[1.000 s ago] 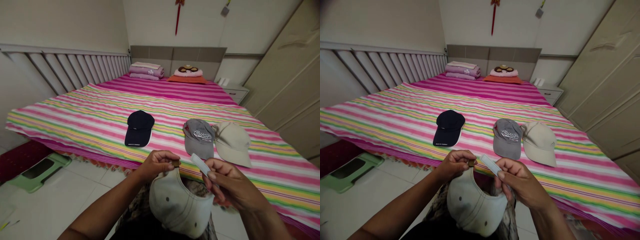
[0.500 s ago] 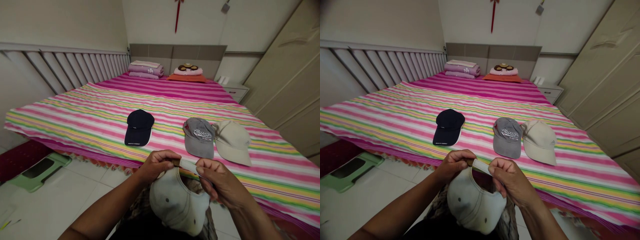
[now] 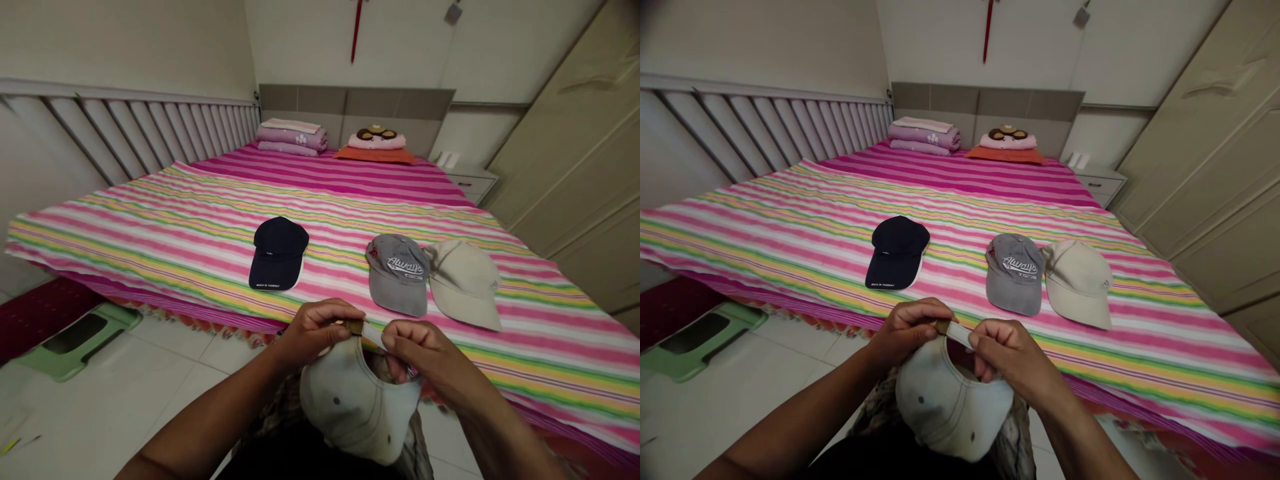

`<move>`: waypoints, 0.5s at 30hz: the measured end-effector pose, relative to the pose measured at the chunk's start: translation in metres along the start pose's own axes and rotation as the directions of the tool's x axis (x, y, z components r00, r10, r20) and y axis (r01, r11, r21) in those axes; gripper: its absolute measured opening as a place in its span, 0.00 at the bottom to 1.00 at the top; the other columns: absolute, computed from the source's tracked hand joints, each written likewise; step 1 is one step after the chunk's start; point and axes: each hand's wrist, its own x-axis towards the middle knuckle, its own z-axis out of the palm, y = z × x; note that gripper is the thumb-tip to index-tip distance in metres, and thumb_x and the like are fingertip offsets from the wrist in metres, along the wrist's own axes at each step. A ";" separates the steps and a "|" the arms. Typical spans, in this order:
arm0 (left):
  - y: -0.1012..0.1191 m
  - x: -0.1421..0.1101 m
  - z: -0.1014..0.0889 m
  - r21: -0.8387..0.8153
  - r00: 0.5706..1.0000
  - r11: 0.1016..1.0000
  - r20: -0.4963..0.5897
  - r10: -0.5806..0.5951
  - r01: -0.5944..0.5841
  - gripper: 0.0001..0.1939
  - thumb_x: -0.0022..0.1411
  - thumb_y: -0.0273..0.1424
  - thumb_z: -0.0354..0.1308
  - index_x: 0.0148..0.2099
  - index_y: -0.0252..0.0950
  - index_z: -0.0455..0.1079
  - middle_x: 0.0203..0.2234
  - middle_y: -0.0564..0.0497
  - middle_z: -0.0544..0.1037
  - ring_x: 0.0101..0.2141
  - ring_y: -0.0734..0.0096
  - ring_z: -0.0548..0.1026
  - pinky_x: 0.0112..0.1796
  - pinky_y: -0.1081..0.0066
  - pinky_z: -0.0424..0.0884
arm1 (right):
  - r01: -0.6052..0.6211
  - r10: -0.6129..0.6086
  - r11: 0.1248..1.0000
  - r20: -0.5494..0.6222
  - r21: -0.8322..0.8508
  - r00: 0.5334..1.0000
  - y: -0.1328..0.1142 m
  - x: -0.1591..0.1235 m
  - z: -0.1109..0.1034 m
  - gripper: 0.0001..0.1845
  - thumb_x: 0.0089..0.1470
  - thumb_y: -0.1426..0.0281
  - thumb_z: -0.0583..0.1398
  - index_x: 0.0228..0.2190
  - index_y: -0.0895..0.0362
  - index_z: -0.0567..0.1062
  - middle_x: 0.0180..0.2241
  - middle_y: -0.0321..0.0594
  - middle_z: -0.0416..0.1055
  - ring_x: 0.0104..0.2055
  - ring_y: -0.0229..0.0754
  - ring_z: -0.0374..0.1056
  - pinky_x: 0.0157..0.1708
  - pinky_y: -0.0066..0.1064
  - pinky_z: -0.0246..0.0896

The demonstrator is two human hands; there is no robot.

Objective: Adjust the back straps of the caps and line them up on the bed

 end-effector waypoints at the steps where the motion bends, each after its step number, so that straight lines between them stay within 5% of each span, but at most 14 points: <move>1: 0.001 0.000 0.000 0.057 0.999 0.998 0.023 0.023 -0.024 0.13 0.52 0.29 0.59 0.42 0.37 0.73 0.35 0.47 0.74 0.36 0.70 0.71 0.38 0.71 0.65 | 0.006 -0.007 1.000 -0.014 -0.023 1.000 -0.001 0.000 0.000 0.19 0.42 0.56 0.61 0.17 0.60 0.69 0.13 0.33 0.65 0.16 0.30 0.57 0.18 0.23 0.51; 15: 0.020 0.001 0.002 0.539 0.965 0.803 0.194 0.175 -0.254 0.15 0.58 0.30 0.52 0.48 0.37 0.69 0.36 0.44 0.76 0.40 0.66 0.72 0.41 0.68 0.66 | 0.086 -0.093 0.995 -0.130 -0.058 0.987 0.000 -0.001 0.005 0.17 0.42 0.57 0.61 0.17 0.59 0.69 0.10 0.30 0.59 0.13 0.29 0.51 0.14 0.23 0.44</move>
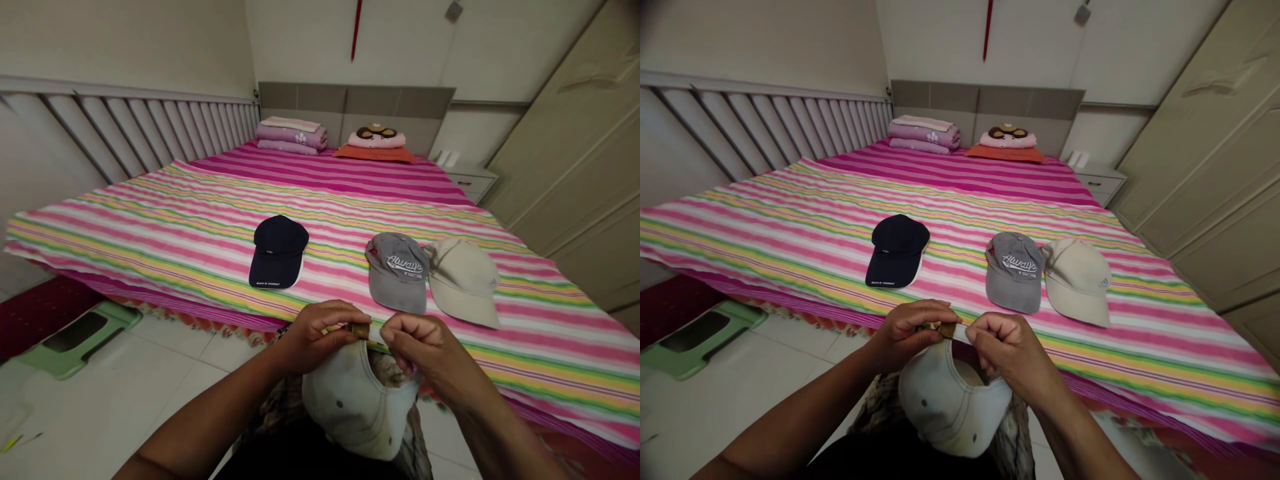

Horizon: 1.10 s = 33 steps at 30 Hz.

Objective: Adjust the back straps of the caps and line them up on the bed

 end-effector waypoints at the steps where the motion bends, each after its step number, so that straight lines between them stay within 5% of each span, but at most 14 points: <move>1: 0.001 0.000 -0.001 0.014 1.000 1.000 0.007 0.011 -0.011 0.15 0.58 0.30 0.52 0.48 0.37 0.69 0.36 0.44 0.76 0.40 0.66 0.72 0.41 0.68 0.66 | 0.001 -0.001 1.000 0.009 -0.005 1.000 -0.001 0.000 0.000 0.17 0.42 0.57 0.61 0.16 0.59 0.68 0.10 0.30 0.59 0.13 0.29 0.51 0.14 0.23 0.44; 8: 0.004 0.000 0.000 -0.034 1.000 0.999 -0.022 0.003 -0.003 0.15 0.57 0.27 0.53 0.48 0.36 0.69 0.36 0.44 0.76 0.39 0.67 0.72 0.41 0.69 0.66 | -0.031 0.030 0.999 0.037 0.010 0.999 0.000 0.003 0.002 0.17 0.41 0.58 0.61 0.17 0.59 0.68 0.10 0.29 0.59 0.12 0.28 0.50 0.14 0.23 0.43; 19: -0.009 -0.014 0.024 -0.278 0.964 0.945 -0.150 -0.218 0.171 0.15 0.55 0.29 0.56 0.46 0.36 0.71 0.37 0.46 0.77 0.38 0.68 0.73 0.41 0.69 0.67 | -0.078 0.065 0.970 0.060 0.230 0.996 0.026 0.006 0.017 0.19 0.43 0.59 0.61 0.15 0.58 0.64 0.09 0.29 0.57 0.12 0.29 0.47 0.14 0.23 0.39; 26: -0.019 -0.019 0.037 -0.615 0.889 0.742 -0.138 -0.436 0.268 0.16 0.51 0.27 0.59 0.45 0.35 0.70 0.37 0.46 0.77 0.38 0.69 0.75 0.40 0.69 0.69 | -0.024 0.011 0.968 0.051 0.249 0.999 0.034 0.004 0.018 0.19 0.48 0.58 0.58 0.16 0.58 0.64 0.11 0.30 0.58 0.13 0.29 0.50 0.14 0.23 0.42; 33: -0.017 -0.018 0.042 -0.736 0.890 0.651 -0.158 -0.429 0.183 0.26 0.50 0.26 0.61 0.53 0.35 0.61 0.34 0.45 0.77 0.36 0.72 0.74 0.37 0.73 0.67 | -0.054 0.042 0.960 0.051 0.273 0.998 0.030 0.003 0.015 0.14 0.43 0.62 0.63 0.20 0.59 0.66 0.16 0.31 0.63 0.17 0.29 0.54 0.17 0.21 0.47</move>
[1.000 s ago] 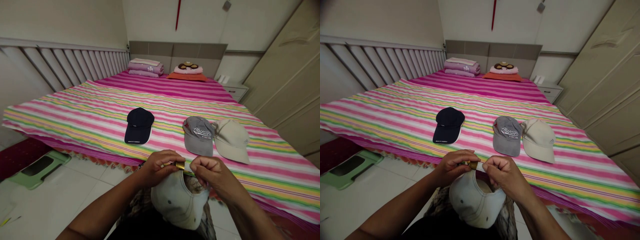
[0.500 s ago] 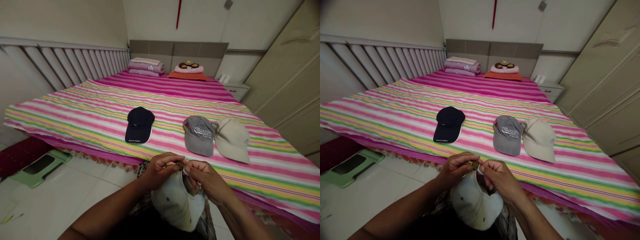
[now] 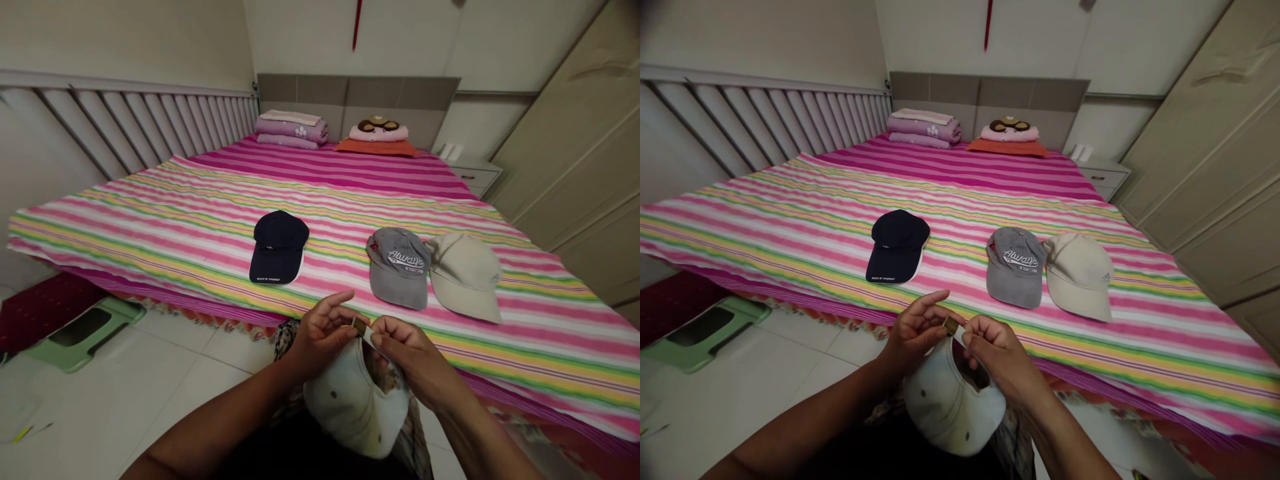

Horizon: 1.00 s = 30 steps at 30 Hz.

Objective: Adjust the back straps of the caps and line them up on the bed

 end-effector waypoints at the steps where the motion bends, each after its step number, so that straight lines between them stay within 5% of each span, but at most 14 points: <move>1: -0.001 0.000 0.001 -0.008 1.000 1.000 -0.001 -0.006 0.006 0.28 0.50 0.26 0.61 0.54 0.35 0.60 0.35 0.45 0.77 0.35 0.72 0.74 0.37 0.73 0.67 | 0.005 -0.005 1.000 -0.002 0.019 1.000 0.001 0.001 0.001 0.15 0.43 0.62 0.63 0.20 0.59 0.66 0.16 0.31 0.63 0.16 0.28 0.54 0.16 0.21 0.47; 9: -0.002 0.001 0.003 -0.091 0.990 0.995 -0.126 -0.062 0.051 0.29 0.48 0.27 0.62 0.53 0.36 0.59 0.32 0.48 0.77 0.32 0.73 0.74 0.36 0.72 0.66 | -0.048 0.048 0.998 0.017 -0.040 0.999 0.003 0.003 -0.006 0.15 0.41 0.60 0.64 0.21 0.60 0.69 0.17 0.34 0.66 0.19 0.31 0.58 0.19 0.23 0.50; 16: -0.005 0.001 0.005 -0.086 0.993 0.992 -0.058 -0.100 0.095 0.27 0.48 0.27 0.62 0.52 0.36 0.62 0.32 0.48 0.77 0.32 0.72 0.74 0.35 0.72 0.67 | -0.031 0.030 0.996 0.016 0.085 0.999 0.011 0.007 -0.005 0.16 0.41 0.60 0.64 0.20 0.60 0.68 0.17 0.34 0.67 0.16 0.29 0.57 0.18 0.23 0.48; 30: -0.004 -0.001 0.001 -0.095 0.978 0.977 -0.061 -0.198 0.192 0.25 0.45 0.26 0.64 0.47 0.34 0.64 0.31 0.47 0.78 0.32 0.69 0.75 0.37 0.70 0.67 | -0.053 0.052 0.997 0.013 0.051 0.999 0.010 0.008 -0.007 0.16 0.40 0.61 0.64 0.18 0.60 0.68 0.15 0.32 0.65 0.15 0.29 0.54 0.17 0.23 0.46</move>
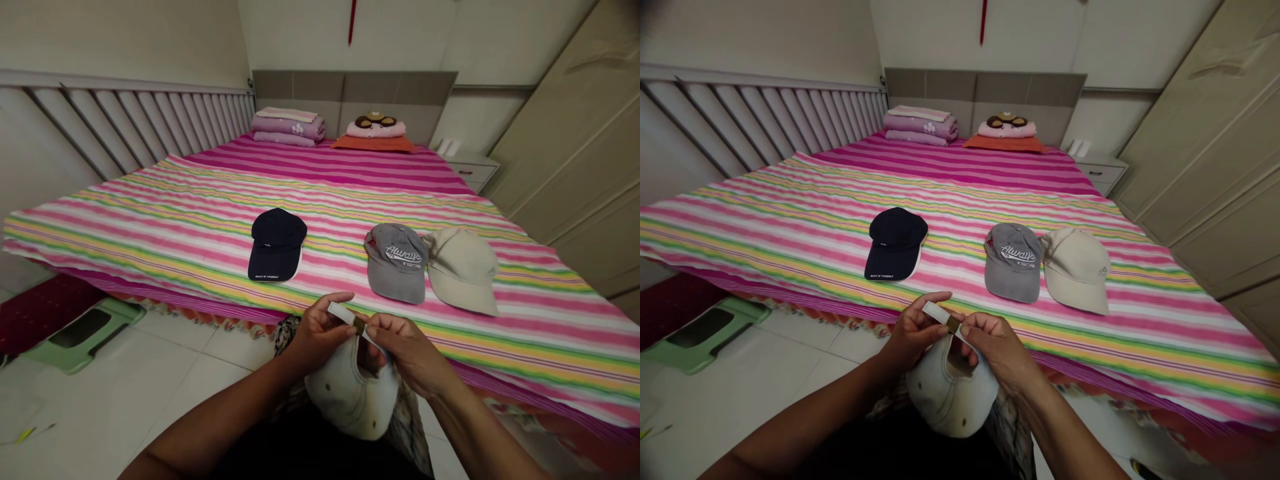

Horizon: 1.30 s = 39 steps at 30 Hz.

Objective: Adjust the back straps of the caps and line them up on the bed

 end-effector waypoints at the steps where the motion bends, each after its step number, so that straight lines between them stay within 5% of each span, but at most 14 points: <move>1: 0.000 0.000 -0.001 0.001 1.000 1.000 0.006 -0.013 0.013 0.23 0.44 0.26 0.64 0.45 0.34 0.66 0.30 0.47 0.77 0.32 0.70 0.75 0.37 0.70 0.67 | 0.000 0.000 1.000 -0.002 -0.002 1.000 0.000 0.000 0.000 0.16 0.40 0.61 0.64 0.18 0.60 0.68 0.14 0.32 0.64 0.15 0.29 0.53 0.17 0.23 0.45; 5: 0.005 0.006 -0.006 0.026 0.996 0.998 0.072 -0.059 0.057 0.15 0.44 0.32 0.65 0.36 0.32 0.70 0.30 0.46 0.77 0.31 0.69 0.74 0.36 0.69 0.67 | -0.025 0.025 1.000 -0.002 0.015 1.000 0.000 0.002 -0.004 0.15 0.40 0.62 0.64 0.19 0.60 0.68 0.14 0.32 0.64 0.14 0.27 0.52 0.16 0.22 0.43; 10: 0.017 0.024 -0.019 0.118 0.961 0.982 0.219 -0.172 0.149 0.18 0.51 0.42 0.57 0.34 0.30 0.71 0.31 0.44 0.75 0.32 0.69 0.72 0.36 0.70 0.64 | -0.041 0.041 0.999 0.014 0.034 0.999 0.000 0.004 -0.006 0.15 0.39 0.63 0.64 0.18 0.61 0.68 0.13 0.31 0.63 0.13 0.27 0.50 0.15 0.22 0.40; 16: 0.027 0.047 -0.030 0.437 0.855 0.833 0.225 -0.468 0.341 0.18 0.44 0.43 0.62 0.29 0.31 0.68 0.20 0.55 0.68 0.21 0.81 0.62 0.25 0.77 0.57 | -0.046 0.046 0.998 0.016 0.030 0.999 0.002 0.007 -0.008 0.15 0.38 0.63 0.65 0.17 0.61 0.68 0.13 0.31 0.63 0.13 0.26 0.51 0.15 0.22 0.40; 21: 0.026 0.053 -0.028 0.540 0.757 0.751 0.285 -0.588 0.380 0.17 0.42 0.41 0.63 0.27 0.31 0.68 0.19 0.57 0.65 0.20 0.82 0.59 0.23 0.78 0.54 | -0.078 0.078 0.997 0.010 0.003 0.997 0.004 0.010 -0.011 0.16 0.36 0.62 0.66 0.19 0.61 0.69 0.13 0.31 0.64 0.13 0.26 0.51 0.14 0.21 0.41; 30: 0.018 0.049 -0.024 0.458 0.806 0.774 0.183 -0.563 0.437 0.11 0.41 0.35 0.62 0.26 0.32 0.70 0.18 0.56 0.66 0.20 0.82 0.59 0.22 0.78 0.53 | -0.111 0.113 0.992 -0.043 0.055 0.993 0.001 0.012 -0.008 0.15 0.33 0.64 0.66 0.17 0.60 0.68 0.12 0.31 0.65 0.11 0.26 0.53 0.13 0.20 0.44; 39: 0.023 0.044 -0.019 0.433 0.830 0.794 0.162 -0.533 0.425 0.13 0.41 0.35 0.64 0.25 0.30 0.69 0.16 0.56 0.66 0.18 0.82 0.61 0.23 0.77 0.56 | -0.099 0.093 0.993 -0.080 -0.066 0.992 -0.001 0.011 -0.006 0.12 0.36 0.66 0.64 0.17 0.60 0.68 0.12 0.30 0.65 0.11 0.26 0.54 0.14 0.19 0.43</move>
